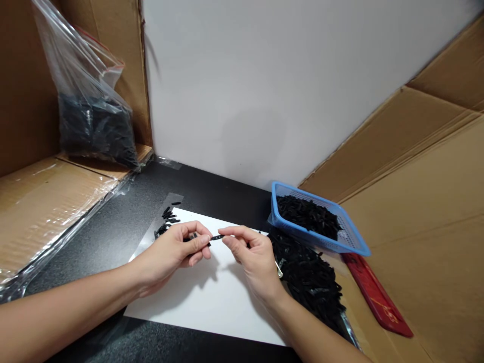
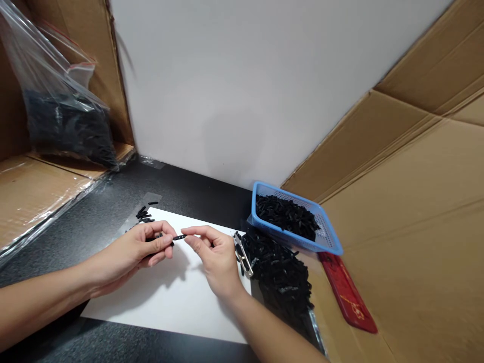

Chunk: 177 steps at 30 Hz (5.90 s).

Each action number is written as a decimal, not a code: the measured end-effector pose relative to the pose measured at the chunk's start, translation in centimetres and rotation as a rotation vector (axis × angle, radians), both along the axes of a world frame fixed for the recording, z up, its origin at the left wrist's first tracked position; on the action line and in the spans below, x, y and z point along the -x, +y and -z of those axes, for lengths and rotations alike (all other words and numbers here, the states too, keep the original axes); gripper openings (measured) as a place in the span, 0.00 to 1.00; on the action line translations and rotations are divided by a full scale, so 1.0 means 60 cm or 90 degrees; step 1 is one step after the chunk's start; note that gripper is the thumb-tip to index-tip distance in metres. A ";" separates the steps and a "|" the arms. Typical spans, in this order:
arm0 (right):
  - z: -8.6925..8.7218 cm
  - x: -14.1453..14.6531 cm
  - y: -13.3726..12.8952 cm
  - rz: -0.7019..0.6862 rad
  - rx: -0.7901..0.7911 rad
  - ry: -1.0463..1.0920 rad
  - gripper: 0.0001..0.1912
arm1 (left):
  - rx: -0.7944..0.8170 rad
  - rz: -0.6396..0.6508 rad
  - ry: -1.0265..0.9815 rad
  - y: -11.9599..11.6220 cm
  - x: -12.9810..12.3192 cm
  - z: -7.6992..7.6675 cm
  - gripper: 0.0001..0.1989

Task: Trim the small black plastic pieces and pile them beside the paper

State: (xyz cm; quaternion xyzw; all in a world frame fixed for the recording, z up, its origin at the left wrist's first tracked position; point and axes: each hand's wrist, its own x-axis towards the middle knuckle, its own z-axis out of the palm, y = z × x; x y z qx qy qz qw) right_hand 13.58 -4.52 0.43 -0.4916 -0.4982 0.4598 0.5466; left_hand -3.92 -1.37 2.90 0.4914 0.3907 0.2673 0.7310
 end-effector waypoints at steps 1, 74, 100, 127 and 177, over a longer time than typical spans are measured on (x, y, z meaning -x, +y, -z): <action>-0.001 0.000 0.000 -0.001 -0.004 0.000 0.09 | -0.001 0.003 -0.004 0.000 0.000 0.000 0.12; 0.002 0.026 -0.004 0.028 0.160 0.321 0.14 | 0.057 -0.124 0.026 -0.002 -0.006 0.002 0.11; 0.008 0.023 0.001 -0.045 0.191 0.242 0.16 | -0.029 -0.046 0.001 -0.002 -0.006 0.009 0.14; 0.006 0.025 -0.002 -0.021 0.163 0.264 0.16 | 0.052 0.014 0.016 -0.007 -0.011 -0.001 0.15; 0.003 0.017 -0.002 -0.022 0.117 0.205 0.18 | 0.065 0.040 -0.001 -0.007 -0.003 -0.004 0.15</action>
